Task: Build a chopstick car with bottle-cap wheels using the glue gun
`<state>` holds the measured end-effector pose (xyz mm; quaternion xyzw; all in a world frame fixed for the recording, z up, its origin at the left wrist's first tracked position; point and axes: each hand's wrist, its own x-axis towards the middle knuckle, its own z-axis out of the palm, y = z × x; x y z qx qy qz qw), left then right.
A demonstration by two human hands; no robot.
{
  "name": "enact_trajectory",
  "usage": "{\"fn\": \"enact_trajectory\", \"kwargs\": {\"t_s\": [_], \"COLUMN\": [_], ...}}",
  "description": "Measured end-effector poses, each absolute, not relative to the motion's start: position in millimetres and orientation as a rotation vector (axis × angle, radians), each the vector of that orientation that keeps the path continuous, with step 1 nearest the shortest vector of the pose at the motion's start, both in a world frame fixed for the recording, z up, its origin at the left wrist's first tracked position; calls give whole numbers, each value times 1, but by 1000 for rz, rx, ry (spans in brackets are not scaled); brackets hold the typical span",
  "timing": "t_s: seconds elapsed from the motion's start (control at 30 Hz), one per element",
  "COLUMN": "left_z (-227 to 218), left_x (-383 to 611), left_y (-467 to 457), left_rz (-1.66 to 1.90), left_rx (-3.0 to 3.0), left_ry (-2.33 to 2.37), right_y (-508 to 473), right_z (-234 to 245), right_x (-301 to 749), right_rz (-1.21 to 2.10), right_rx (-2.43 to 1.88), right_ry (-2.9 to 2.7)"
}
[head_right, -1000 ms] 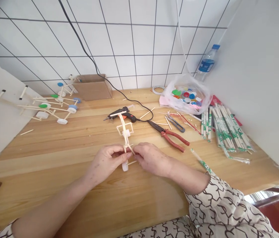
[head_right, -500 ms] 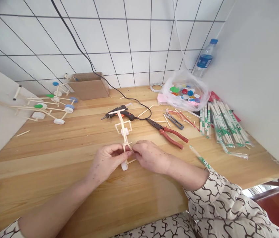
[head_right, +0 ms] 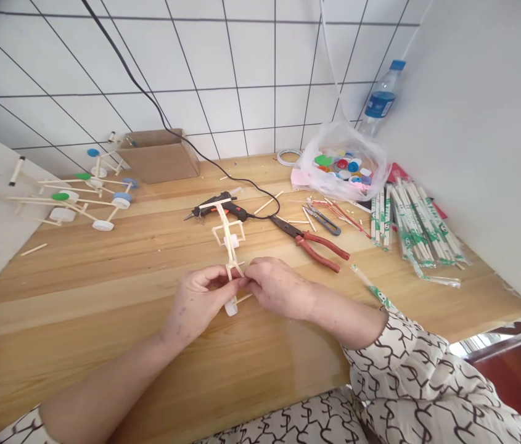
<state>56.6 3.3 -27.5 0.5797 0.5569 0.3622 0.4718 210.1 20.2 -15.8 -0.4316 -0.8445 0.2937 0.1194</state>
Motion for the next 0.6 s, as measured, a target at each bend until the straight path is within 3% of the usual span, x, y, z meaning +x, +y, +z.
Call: {"fn": "enact_trajectory", "kwargs": {"t_s": [0.6], "left_z": [-33], "left_x": [57], "left_y": [1], "left_rz": [899], "left_rx": [1412], "left_ry": [1346], "right_y": [15], "right_z": [0], "right_x": [220], "right_rz": [835], "right_rx": [-1375], "right_ry": [-2681]}}
